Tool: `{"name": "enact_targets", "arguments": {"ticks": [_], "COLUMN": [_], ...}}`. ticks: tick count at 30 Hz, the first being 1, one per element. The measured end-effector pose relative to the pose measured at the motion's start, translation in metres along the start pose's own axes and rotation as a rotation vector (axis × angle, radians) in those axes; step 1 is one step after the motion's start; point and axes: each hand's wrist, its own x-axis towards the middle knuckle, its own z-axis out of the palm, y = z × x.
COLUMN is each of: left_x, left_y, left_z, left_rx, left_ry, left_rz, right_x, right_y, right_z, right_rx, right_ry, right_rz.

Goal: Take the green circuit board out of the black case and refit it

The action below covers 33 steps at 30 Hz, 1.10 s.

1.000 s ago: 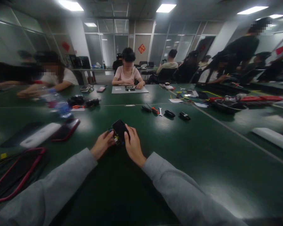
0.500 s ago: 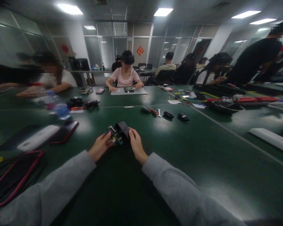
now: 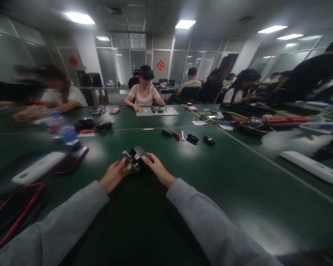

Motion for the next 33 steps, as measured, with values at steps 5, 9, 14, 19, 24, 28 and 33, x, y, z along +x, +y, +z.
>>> {"name": "enact_targets", "arguments": {"ticks": [5,9,14,19,24,28,33], "left_x": [-0.001,-0.002,-0.003,-0.002,-0.001,-0.001,-0.003], "left_y": [0.001,0.002,0.003,0.004,0.004,0.004,0.005], "left_z": [0.001,0.001,0.001,0.001,0.000,0.000,0.002], "left_rx": [-0.002,0.002,-0.008,-0.025,-0.029,-0.029,-0.034], "left_ry": [0.012,-0.012,-0.017,-0.039,-0.063,-0.062,-0.050], "left_rz": [-0.003,0.001,-0.016,-0.025,-0.028,-0.027,-0.030], "right_x": [-0.002,-0.005,-0.002,0.004,0.008,0.008,0.007], "right_y": [-0.004,-0.003,0.002,0.007,0.009,0.011,0.012], "right_z": [-0.002,0.000,0.001,-0.004,-0.004,-0.004,-0.005], "right_rx": [0.001,0.017,-0.057,-0.071,-0.108,-0.159,-0.310], "right_ry": [-0.050,0.016,0.115,0.177,0.182,0.198,0.171], "right_rz": [0.004,-0.030,-0.091,-0.099,-0.149,-0.159,-0.220]}}
